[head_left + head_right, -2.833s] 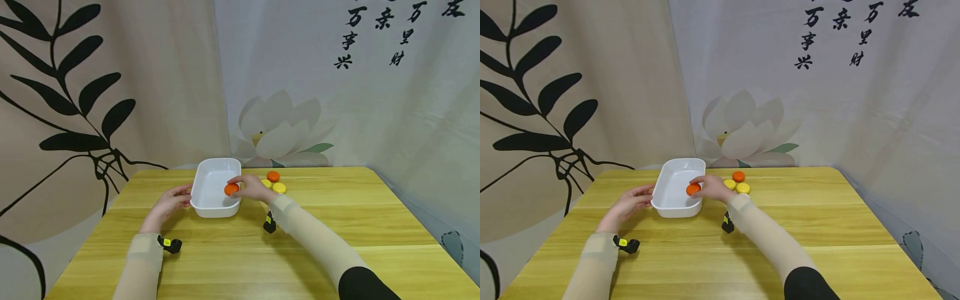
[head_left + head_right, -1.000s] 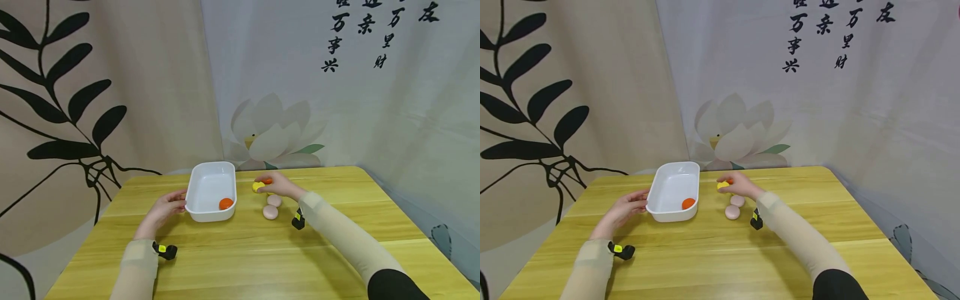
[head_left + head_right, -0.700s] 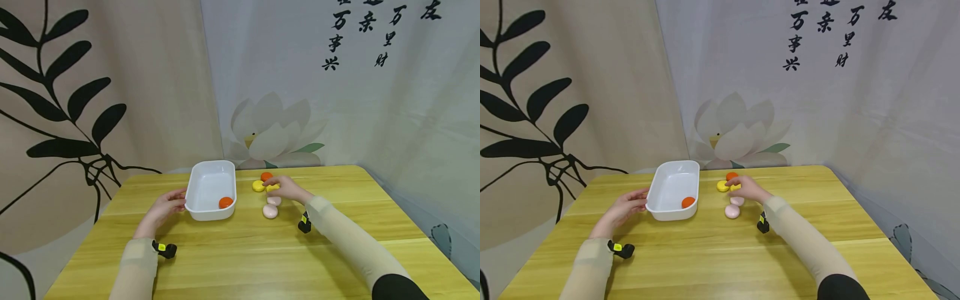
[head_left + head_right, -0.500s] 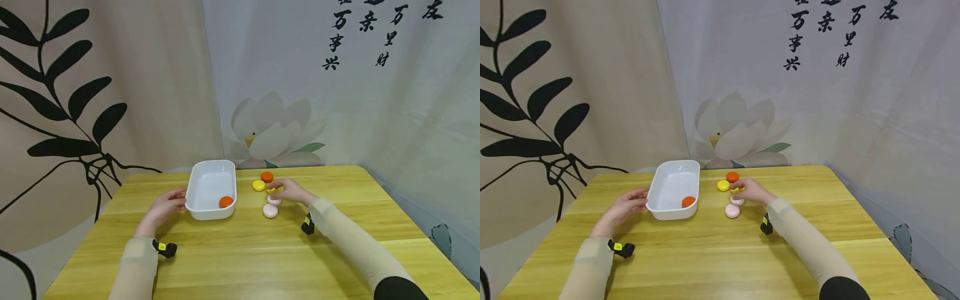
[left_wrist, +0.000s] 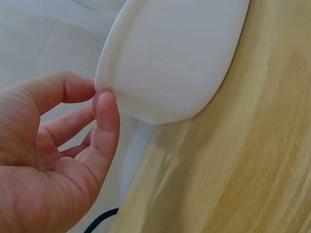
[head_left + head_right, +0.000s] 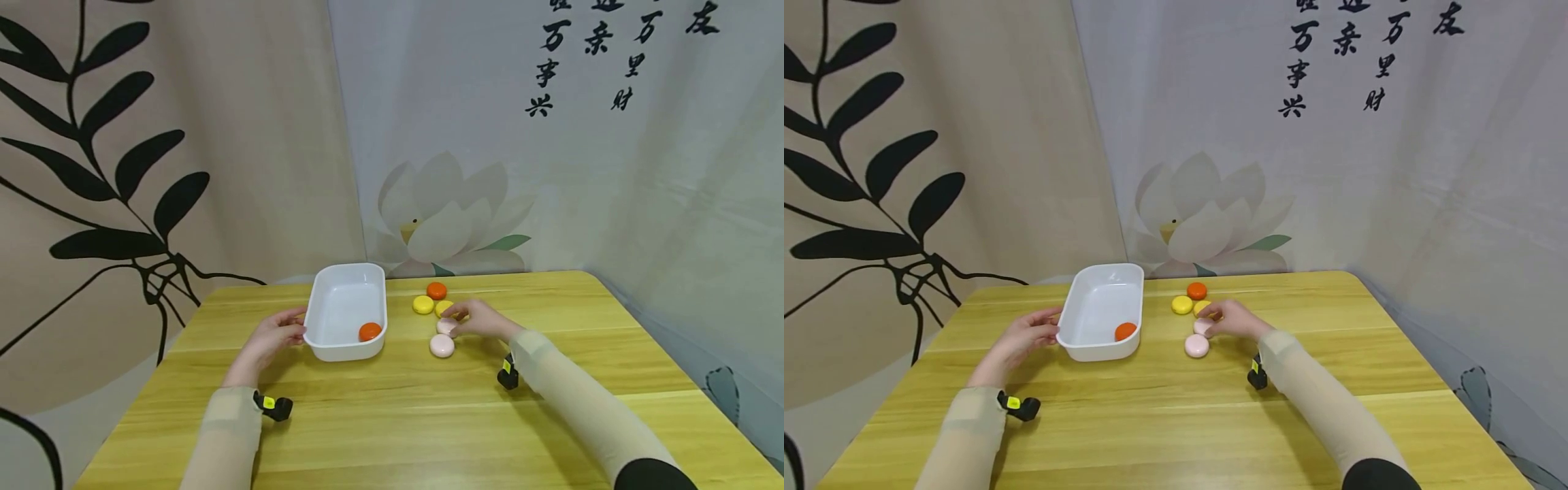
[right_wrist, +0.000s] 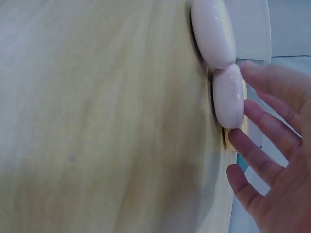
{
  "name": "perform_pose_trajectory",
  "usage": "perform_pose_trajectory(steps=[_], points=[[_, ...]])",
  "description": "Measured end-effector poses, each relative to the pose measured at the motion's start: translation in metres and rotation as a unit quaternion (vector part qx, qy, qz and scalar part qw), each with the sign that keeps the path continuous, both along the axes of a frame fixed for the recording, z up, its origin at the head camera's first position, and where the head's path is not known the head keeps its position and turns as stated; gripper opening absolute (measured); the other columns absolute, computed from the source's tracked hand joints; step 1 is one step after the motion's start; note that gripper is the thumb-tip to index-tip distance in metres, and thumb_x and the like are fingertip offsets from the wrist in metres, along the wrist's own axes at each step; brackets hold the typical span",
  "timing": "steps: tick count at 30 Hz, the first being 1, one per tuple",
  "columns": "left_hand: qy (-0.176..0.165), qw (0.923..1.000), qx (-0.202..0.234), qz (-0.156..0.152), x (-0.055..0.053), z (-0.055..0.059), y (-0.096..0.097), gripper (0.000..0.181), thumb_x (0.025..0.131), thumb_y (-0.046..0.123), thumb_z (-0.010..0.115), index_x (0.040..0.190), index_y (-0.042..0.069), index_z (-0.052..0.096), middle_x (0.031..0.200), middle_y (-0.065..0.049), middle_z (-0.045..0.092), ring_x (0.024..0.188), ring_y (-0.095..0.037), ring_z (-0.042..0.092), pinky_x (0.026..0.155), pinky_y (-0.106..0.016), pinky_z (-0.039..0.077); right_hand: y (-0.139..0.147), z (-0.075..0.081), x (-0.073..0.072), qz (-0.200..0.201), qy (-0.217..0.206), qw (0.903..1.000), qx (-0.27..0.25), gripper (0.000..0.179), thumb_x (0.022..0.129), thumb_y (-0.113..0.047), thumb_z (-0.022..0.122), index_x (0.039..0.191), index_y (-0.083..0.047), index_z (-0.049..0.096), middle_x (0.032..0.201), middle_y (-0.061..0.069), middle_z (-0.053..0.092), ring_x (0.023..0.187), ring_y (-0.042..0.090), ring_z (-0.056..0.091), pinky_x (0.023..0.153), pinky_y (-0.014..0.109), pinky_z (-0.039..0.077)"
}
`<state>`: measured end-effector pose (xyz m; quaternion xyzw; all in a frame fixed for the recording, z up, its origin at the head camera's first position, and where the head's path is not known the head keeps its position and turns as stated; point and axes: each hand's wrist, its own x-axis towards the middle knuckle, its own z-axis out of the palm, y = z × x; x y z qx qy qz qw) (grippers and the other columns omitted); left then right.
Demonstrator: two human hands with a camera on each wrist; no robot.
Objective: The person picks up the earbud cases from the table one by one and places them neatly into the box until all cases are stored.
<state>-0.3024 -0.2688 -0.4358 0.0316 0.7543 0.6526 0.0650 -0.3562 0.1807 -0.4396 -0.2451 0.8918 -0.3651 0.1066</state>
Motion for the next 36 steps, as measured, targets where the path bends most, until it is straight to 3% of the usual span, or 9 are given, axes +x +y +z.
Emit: perform_pose_trajectory(steps=[14,27,36], points=[[0.002,1.0,-0.008,0.002,0.0091,-0.0011,-0.0007,0.054,0.094,-0.005,0.054,0.144,-0.009,0.035,0.117,-0.029,0.049,0.08,-0.014,0.058,0.073,-0.026,0.054,-0.0001,-0.0067,-0.0007,0.004,-0.004,1.0,0.0,0.049,0.079,-0.011,0.079,0.125,-0.002,0.064,0.112,0.005,0.065,0.09,0.021,0.054,0.076,0.033,0.047],[0.001,1.0,-0.001,-0.009,0.0057,0.0041,-0.0003,0.055,0.094,-0.004,0.055,0.145,-0.009,0.034,0.119,-0.028,0.05,0.081,-0.014,0.059,0.077,-0.03,0.055,-0.0031,-0.0088,-0.0022,-0.002,0.015,0.9997,0.016,0.046,0.079,-0.013,0.08,0.122,-0.006,0.067,0.115,0.005,0.065,0.088,0.02,0.051,0.08,0.033,0.044],[0.002,1.0,-0.002,-0.003,0.0083,0.0018,-0.0012,0.054,0.094,-0.005,0.055,0.144,-0.009,0.036,0.119,-0.029,0.05,0.081,-0.014,0.06,0.074,-0.026,0.054,-0.005,-0.0091,-0.0011,-0.006,0.022,0.9997,0.012,0.045,0.079,-0.012,0.08,0.122,-0.005,0.067,0.112,0.004,0.066,0.087,0.019,0.052,0.078,0.032,0.045]])
